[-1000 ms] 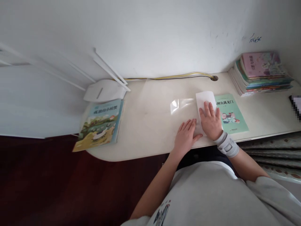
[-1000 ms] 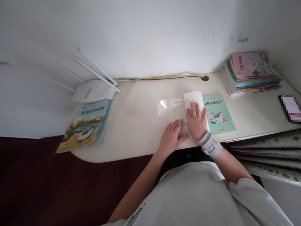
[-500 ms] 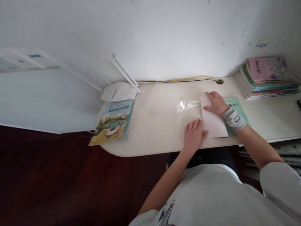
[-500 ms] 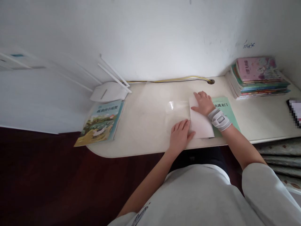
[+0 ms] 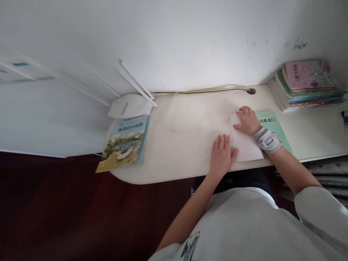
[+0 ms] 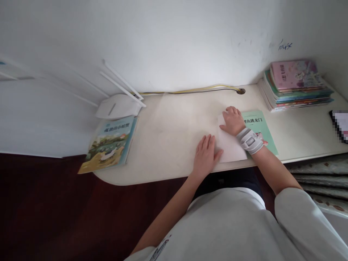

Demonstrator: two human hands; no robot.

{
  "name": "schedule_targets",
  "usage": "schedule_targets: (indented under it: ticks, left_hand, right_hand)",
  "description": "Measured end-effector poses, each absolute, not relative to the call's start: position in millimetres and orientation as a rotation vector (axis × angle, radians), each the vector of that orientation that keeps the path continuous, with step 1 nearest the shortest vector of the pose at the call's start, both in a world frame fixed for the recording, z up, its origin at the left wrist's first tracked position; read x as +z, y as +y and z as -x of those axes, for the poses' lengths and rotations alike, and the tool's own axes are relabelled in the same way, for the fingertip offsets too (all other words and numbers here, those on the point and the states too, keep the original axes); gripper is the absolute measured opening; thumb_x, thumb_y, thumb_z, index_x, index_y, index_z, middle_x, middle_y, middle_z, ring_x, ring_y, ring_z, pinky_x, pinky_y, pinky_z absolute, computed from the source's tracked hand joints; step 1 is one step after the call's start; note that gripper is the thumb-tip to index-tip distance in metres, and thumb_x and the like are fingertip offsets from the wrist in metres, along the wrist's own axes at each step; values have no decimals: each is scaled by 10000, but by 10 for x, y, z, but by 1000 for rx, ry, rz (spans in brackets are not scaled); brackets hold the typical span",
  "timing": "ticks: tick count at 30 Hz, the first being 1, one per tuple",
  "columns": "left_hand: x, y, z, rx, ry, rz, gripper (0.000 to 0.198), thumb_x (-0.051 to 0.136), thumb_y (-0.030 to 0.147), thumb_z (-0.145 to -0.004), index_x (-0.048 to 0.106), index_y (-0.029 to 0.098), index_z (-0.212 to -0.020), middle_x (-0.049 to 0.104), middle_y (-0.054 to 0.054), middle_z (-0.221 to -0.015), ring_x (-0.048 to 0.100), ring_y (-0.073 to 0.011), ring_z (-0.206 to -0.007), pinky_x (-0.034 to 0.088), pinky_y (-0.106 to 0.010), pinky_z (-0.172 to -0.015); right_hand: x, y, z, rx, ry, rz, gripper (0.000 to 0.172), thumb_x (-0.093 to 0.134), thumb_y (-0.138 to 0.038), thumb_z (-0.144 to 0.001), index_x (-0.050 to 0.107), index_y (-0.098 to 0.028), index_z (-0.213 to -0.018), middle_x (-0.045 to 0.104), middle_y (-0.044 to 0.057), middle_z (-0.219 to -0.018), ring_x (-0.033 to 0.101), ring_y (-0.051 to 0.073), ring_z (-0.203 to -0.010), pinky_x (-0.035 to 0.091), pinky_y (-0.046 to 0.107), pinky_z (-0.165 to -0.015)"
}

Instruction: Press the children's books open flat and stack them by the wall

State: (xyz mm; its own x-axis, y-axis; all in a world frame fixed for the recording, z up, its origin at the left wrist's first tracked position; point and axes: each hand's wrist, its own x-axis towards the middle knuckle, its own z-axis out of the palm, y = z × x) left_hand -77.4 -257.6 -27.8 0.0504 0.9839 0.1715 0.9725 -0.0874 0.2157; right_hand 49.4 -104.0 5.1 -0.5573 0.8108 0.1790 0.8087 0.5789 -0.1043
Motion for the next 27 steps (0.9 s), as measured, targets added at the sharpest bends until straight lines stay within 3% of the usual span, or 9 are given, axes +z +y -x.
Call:
schedule_targets:
  ticks: [11,20,27]
  left_hand:
    - [-321,-2576,802,545,2002,-2264,602,396,461,-907,354,64,-1358,424,-192,-1399,387,-288,-1297,341,-418,-1052]
    - [-244,-2628,771,560,1857,-2471,666,404,563,-870,359,127,-1371,437,-180,-1395,376,-300,-1309,294,-506,-1068]
    - [-241,-2697,773,638,1388,-2812,405,412,396,-925,491,216,-1279,512,-66,-1361,382,-213,-1318,280,-430,-1100]
  right_hand:
    - [71,-1060,-495,35,-2615,1329,427,561,-339,-778,590,-95,-1127,489,186,-1256,379,317,-1206,291,438,-1023]
    - [-34,-1024,-450,63,-2478,1392,430,581,-342,-776,578,-106,-1136,492,210,-1273,372,347,-1239,327,503,-1007]
    - [-159,-795,-624,433,-2399,1161,501,558,-308,-747,561,-153,-1223,448,133,-1363,331,312,-1313,312,515,-1063]
